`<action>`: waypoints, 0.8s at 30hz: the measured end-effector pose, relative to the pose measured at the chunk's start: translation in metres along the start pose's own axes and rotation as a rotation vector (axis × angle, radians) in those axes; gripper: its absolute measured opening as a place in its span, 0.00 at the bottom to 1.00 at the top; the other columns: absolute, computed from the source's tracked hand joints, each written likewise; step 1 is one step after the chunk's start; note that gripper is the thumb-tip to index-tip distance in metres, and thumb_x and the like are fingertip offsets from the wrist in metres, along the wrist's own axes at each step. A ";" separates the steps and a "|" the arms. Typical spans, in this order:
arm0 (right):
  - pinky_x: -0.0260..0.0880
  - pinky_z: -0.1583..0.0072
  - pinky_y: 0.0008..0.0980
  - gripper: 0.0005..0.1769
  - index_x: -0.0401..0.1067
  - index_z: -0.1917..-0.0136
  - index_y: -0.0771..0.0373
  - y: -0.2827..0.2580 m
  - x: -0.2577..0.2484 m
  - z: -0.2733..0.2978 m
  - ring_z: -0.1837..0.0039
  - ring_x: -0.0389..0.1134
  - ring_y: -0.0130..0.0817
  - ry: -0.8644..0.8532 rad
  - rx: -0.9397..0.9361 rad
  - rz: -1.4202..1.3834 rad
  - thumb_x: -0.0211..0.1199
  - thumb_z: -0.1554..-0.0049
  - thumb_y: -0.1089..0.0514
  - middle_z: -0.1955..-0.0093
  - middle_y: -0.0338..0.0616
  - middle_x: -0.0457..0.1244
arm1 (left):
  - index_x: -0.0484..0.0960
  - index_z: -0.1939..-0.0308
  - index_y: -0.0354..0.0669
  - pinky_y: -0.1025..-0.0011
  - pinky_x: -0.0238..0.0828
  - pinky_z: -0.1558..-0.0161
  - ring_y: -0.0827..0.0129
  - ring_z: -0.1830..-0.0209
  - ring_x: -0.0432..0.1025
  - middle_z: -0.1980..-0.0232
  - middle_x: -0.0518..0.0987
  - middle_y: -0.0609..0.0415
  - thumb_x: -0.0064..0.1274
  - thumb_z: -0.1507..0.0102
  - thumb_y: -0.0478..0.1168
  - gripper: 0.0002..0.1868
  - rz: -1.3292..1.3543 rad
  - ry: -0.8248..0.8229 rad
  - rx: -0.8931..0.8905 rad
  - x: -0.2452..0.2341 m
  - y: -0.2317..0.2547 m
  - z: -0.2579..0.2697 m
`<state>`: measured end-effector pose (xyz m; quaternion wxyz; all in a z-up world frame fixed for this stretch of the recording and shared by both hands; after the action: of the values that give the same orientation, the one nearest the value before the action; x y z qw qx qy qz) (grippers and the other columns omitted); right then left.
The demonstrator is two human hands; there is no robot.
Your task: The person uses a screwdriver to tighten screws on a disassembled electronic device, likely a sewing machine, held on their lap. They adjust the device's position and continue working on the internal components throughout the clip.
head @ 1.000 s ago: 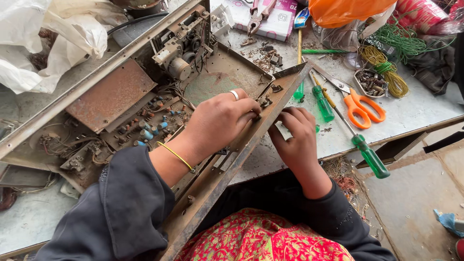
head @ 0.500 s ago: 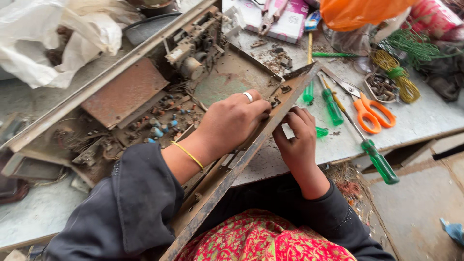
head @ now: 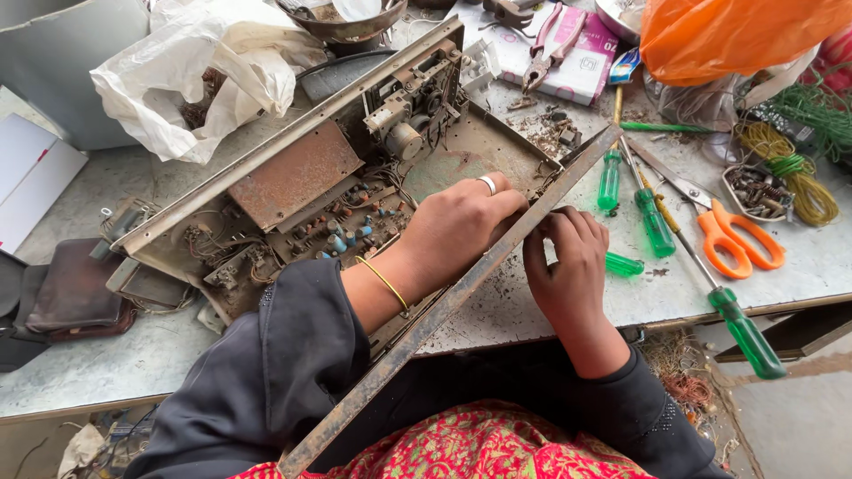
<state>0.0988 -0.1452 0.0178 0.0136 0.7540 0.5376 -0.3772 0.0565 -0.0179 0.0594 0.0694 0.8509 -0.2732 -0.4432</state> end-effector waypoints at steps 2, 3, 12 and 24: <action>0.58 0.43 0.42 0.04 0.70 0.55 0.65 0.001 0.000 0.000 0.49 0.65 0.47 -0.002 -0.011 -0.001 0.65 0.43 0.67 0.54 0.45 0.64 | 0.80 0.56 0.45 0.62 0.76 0.56 0.54 0.55 0.77 0.56 0.79 0.51 0.52 0.34 0.41 0.07 -0.007 -0.004 0.011 0.000 0.001 -0.001; 0.58 0.43 0.42 0.05 0.70 0.55 0.65 0.000 -0.002 0.000 0.49 0.65 0.47 0.005 -0.027 0.002 0.65 0.44 0.66 0.54 0.45 0.64 | 0.80 0.56 0.45 0.62 0.76 0.56 0.54 0.55 0.77 0.56 0.79 0.51 0.52 0.34 0.41 0.07 -0.019 -0.010 0.017 0.001 0.001 -0.001; 0.58 0.44 0.41 0.07 0.69 0.58 0.62 -0.001 -0.008 -0.001 0.50 0.64 0.44 0.046 -0.081 0.004 0.67 0.48 0.66 0.56 0.43 0.64 | 0.75 0.60 0.44 0.65 0.77 0.60 0.57 0.57 0.77 0.58 0.77 0.50 0.52 0.37 0.37 0.03 -0.313 -0.154 0.073 0.021 0.007 -0.010; 0.58 0.46 0.41 0.08 0.71 0.56 0.63 0.001 -0.010 0.001 0.50 0.65 0.45 0.032 -0.055 -0.049 0.67 0.49 0.66 0.56 0.43 0.63 | 0.81 0.54 0.46 0.65 0.76 0.53 0.59 0.50 0.76 0.52 0.80 0.55 0.51 0.37 0.36 0.08 -0.098 -0.097 0.157 0.008 0.009 -0.013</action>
<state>0.0980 -0.1542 0.0227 0.0166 0.7460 0.5661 -0.3503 0.0668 -0.0314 0.0646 -0.0324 0.8435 -0.2681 -0.4642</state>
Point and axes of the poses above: each hand's wrist, its own z-axis away from the middle knuckle, its own x-axis out of the palm, y = z × x, the point moved 9 cm from there along -z, towards the middle knuckle
